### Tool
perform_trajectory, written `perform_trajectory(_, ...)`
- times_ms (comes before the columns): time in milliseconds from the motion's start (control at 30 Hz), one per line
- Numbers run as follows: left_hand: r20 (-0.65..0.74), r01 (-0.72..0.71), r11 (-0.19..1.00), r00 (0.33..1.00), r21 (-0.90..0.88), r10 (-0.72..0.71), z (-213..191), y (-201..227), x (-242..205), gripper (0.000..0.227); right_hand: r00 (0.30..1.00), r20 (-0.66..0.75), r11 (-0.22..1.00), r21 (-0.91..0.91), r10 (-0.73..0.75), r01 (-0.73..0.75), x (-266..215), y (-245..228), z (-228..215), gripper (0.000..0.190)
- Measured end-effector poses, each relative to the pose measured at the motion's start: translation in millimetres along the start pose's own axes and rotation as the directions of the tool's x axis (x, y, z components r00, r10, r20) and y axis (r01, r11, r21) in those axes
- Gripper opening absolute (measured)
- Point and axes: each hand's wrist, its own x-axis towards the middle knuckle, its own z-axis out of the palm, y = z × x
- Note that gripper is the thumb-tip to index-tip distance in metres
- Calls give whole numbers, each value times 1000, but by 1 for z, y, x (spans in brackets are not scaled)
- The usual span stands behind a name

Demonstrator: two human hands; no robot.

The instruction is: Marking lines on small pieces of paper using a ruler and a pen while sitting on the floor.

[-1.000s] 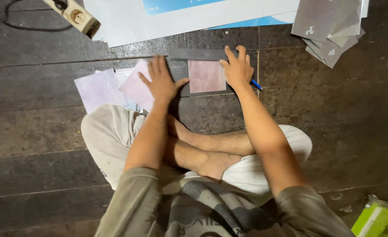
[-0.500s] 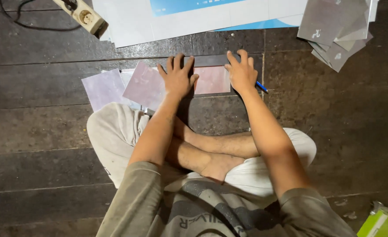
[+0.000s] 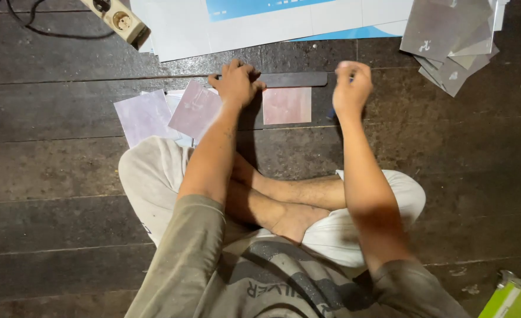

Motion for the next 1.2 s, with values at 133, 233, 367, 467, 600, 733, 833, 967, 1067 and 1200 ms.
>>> perform_trajectory(133, -67, 8, 988, 998, -154, -19, 13, -6, 11, 29, 785, 478, 506, 600, 394, -619, -5, -27, -19, 62)
perform_trajectory(233, -77, 12, 980, 997, -196, -28, 16, -5, 11, 24, 708, 619, 390, 592, 340, -706, -28, -29, -2, 45)
perform_trajectory(367, -68, 49, 978, 996, -203, -63, 15, -7, 17, 24, 790, 562, 429, 668, 245, -608, -49, -59, 12, 20)
perform_trajectory(467, -34, 63, 978, 997, -199, -71, 12, -6, 17, 24, 856, 509, 437, 753, 86, -492, -61, -55, 40, 24)
perform_trajectory(600, -51, 68, 977, 996, -200, -80, 10, -5, 18, 25, 858, 487, 473, 725, 163, -502, -50, -65, 39, 21)
perform_trajectory(733, -36, 72, 983, 996, -169, -79, 11, -4, 16, 27, 824, 501, 488, 668, 263, -562, -47, -54, 28, 22)
perform_trajectory(833, -42, 64, 985, 997, -162, -71, 13, -3, 14, 27, 855, 451, 564, 648, 258, -512, -42, -43, 14, 22)
perform_trajectory(967, -97, 21, 984, 995, -175, -39, 18, -6, 15, 28, 912, 352, 742, 550, 210, -384, -28, -22, -14, 20)
perform_trajectory(1067, -79, 33, 991, 996, -127, -44, 17, -4, 13, 32, 921, 302, 740, 554, 247, -381, -27, 19, -32, 26)
perform_trajectory(1200, -223, -136, 989, 967, -56, 120, 36, -9, 0, 40, 924, 278, 734, 563, 264, -379, -19, 10, -70, 22)
